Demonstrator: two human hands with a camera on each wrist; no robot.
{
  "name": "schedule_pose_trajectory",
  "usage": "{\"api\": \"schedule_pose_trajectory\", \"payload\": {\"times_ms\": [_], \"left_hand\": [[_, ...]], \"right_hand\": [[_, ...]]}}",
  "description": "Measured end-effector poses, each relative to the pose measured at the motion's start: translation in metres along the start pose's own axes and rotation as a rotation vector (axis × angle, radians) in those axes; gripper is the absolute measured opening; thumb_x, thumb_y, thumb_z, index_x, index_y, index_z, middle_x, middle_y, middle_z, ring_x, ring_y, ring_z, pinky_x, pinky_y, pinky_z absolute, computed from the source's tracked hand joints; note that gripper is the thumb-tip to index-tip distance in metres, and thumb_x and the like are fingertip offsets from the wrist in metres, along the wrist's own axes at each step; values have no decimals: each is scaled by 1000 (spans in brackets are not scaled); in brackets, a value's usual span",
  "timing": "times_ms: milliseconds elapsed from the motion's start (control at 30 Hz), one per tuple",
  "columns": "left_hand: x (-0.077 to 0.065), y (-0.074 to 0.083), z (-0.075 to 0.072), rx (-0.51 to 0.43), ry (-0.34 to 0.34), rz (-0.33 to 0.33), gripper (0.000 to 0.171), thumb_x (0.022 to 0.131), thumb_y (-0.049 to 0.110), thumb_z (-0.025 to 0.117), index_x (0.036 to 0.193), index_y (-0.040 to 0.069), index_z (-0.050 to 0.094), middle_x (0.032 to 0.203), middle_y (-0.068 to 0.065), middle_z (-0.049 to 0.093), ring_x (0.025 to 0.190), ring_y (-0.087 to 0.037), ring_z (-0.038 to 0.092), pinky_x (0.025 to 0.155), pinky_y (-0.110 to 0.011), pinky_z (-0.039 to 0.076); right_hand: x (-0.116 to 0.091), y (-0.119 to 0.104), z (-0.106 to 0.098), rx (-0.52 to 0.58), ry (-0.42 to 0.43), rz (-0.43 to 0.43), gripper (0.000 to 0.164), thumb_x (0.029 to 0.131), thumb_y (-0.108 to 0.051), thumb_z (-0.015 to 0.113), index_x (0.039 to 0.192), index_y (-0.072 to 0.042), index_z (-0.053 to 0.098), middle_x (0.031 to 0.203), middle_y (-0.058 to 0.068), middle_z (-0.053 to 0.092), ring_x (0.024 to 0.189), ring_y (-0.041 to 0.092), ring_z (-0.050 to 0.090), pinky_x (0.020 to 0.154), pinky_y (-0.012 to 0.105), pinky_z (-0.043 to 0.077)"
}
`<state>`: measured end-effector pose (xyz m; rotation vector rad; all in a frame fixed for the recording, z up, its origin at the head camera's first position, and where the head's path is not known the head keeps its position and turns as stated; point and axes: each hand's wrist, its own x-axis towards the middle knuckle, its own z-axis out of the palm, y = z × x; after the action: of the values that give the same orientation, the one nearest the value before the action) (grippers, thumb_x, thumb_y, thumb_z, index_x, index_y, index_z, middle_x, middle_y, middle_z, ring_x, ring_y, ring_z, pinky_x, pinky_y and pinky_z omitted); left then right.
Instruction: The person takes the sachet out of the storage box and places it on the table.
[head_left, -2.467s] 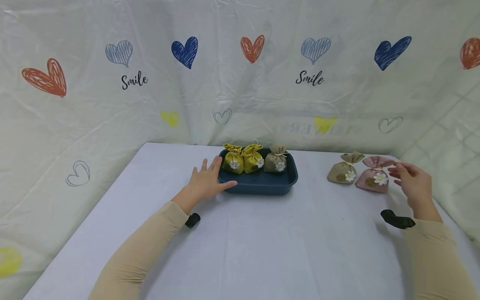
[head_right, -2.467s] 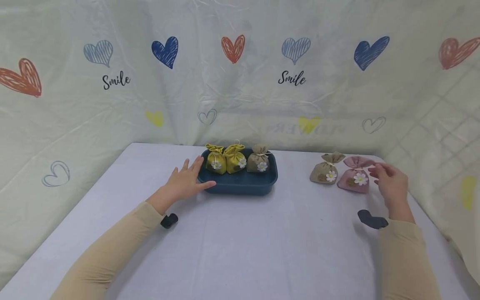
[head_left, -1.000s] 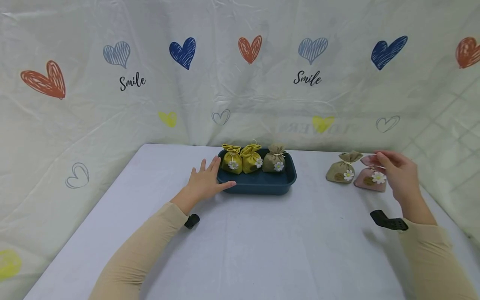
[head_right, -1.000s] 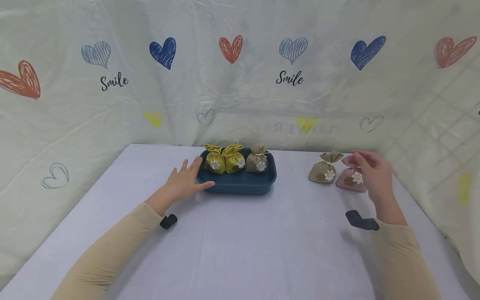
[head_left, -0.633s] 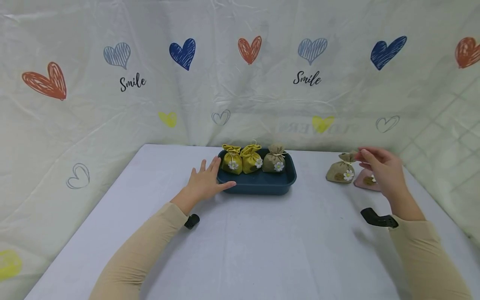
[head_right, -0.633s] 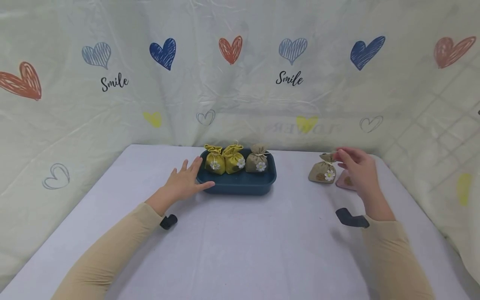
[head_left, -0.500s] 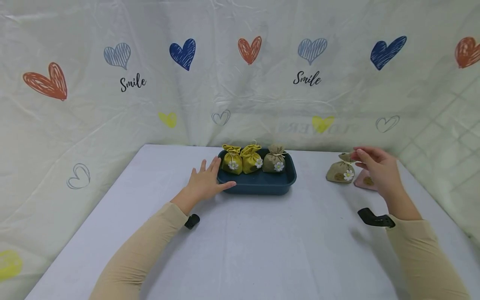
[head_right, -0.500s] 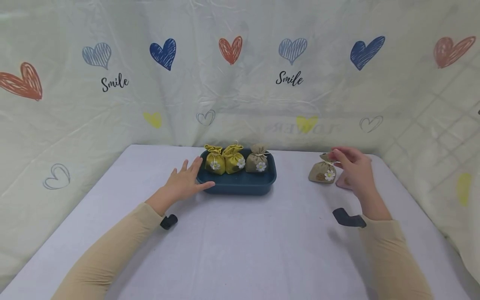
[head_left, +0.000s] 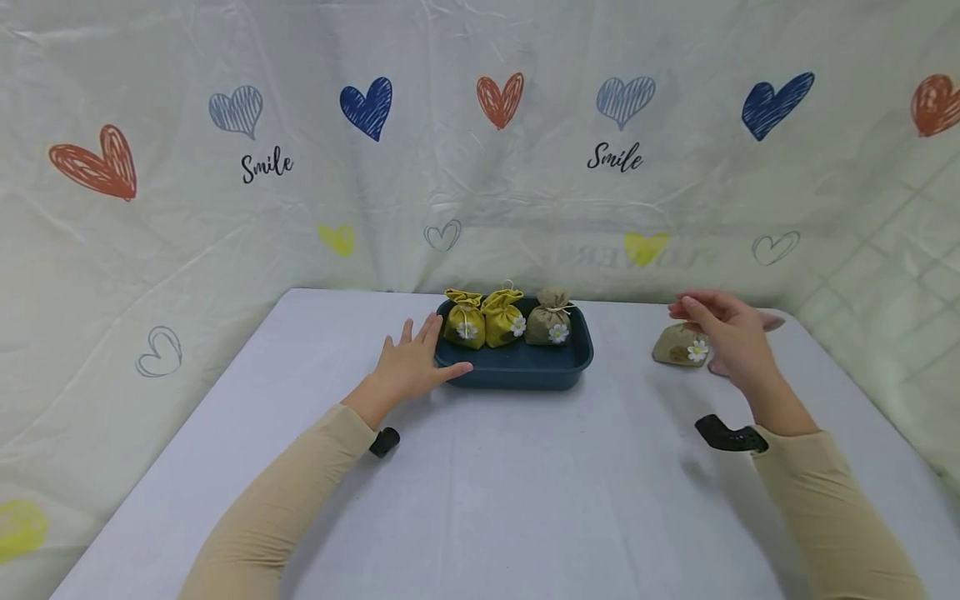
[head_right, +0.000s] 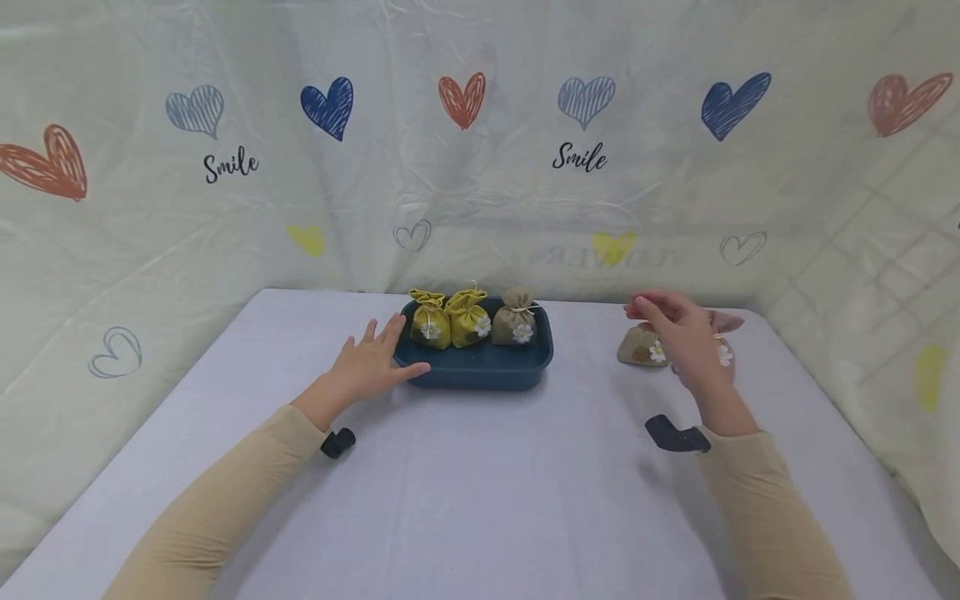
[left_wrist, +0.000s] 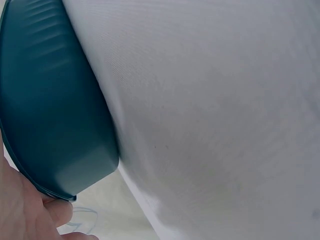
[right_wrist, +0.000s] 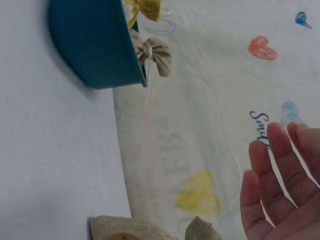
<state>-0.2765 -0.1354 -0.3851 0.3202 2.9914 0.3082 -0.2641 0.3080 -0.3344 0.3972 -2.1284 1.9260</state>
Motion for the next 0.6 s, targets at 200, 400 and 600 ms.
{"api": "schedule_pose_trajectory", "payload": {"times_ms": [200, 400, 600], "left_hand": [[0, 0, 1, 3, 2, 3, 112, 90, 84, 43, 166, 15, -1, 172, -4, 3, 155, -41, 3, 118, -68, 10], [2, -1, 2, 7, 0, 0, 112, 89, 85, 43, 166, 16, -1, 172, -3, 3, 155, -40, 2, 118, -68, 11], [3, -1, 3, 11, 5, -3, 112, 89, 85, 43, 166, 16, -1, 172, -3, 3, 156, -40, 2, 118, -67, 11]], "right_hand": [[2, 0, 13, -47, -36, -11, 13, 105, -11, 60, 111, -12, 72, 97, -10, 74, 92, 1, 69, 79, 12, 53], [3, 1, 26, -130, -60, -14, 14, 106, -15, 60, 109, -22, 72, 99, -13, 73, 93, 1, 68, 81, 13, 52], [4, 2, 38, -147, -115, -28, 14, 106, -15, 59, 111, -20, 71, 101, -12, 73, 95, 2, 68, 82, 14, 53]]}}
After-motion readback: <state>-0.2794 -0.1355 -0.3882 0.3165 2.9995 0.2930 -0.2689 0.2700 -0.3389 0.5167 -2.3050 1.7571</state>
